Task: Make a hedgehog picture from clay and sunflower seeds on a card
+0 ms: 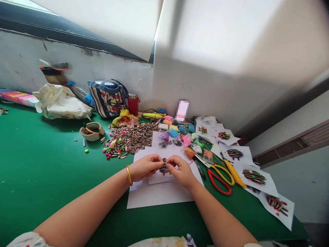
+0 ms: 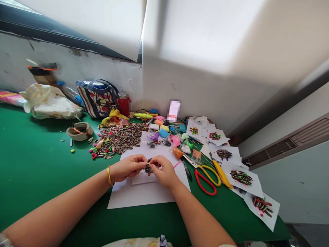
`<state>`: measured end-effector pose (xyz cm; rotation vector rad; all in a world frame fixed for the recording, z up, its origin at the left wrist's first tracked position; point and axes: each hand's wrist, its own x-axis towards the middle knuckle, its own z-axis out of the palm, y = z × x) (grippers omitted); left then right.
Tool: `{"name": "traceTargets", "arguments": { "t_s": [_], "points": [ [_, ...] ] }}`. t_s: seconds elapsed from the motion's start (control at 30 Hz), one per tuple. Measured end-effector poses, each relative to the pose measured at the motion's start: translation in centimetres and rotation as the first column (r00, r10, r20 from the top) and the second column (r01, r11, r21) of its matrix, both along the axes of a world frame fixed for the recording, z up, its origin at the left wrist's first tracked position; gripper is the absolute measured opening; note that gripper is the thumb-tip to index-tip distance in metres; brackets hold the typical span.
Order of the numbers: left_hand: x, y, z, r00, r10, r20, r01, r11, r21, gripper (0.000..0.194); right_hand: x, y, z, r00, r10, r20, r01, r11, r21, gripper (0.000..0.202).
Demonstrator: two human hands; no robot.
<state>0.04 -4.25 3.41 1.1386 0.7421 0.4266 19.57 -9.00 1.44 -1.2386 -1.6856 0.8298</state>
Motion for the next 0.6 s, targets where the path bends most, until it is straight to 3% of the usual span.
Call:
{"name": "traceTargets", "arguments": {
  "t_s": [0.17,0.27,0.4,0.6],
  "points": [
    [0.1,0.2,-0.1,0.995,0.065,-0.074,-0.061,0.996,0.059,0.031,1.0,0.4,-0.5,0.983,0.009,-0.182,-0.035,0.989,-0.141,0.013],
    [0.1,0.1,-0.1,0.994,0.049,-0.097,-0.041,0.996,0.077,0.033,1.1,0.4,-0.7,0.968,0.031,-0.251,-0.073,0.985,-0.158,0.014],
    [0.2,-0.2,-0.4,0.995,-0.022,-0.098,0.033,0.994,0.109,0.037,0.3,0.0,-0.5,0.978,0.053,-0.202,-0.074,0.992,-0.1,0.009],
    [0.5,-0.4,0.0,0.989,0.001,-0.146,0.026,0.983,0.18,0.036,0.5,0.1,0.1,0.997,0.041,-0.068,-0.046,0.996,-0.072,0.005]
  ]
}}
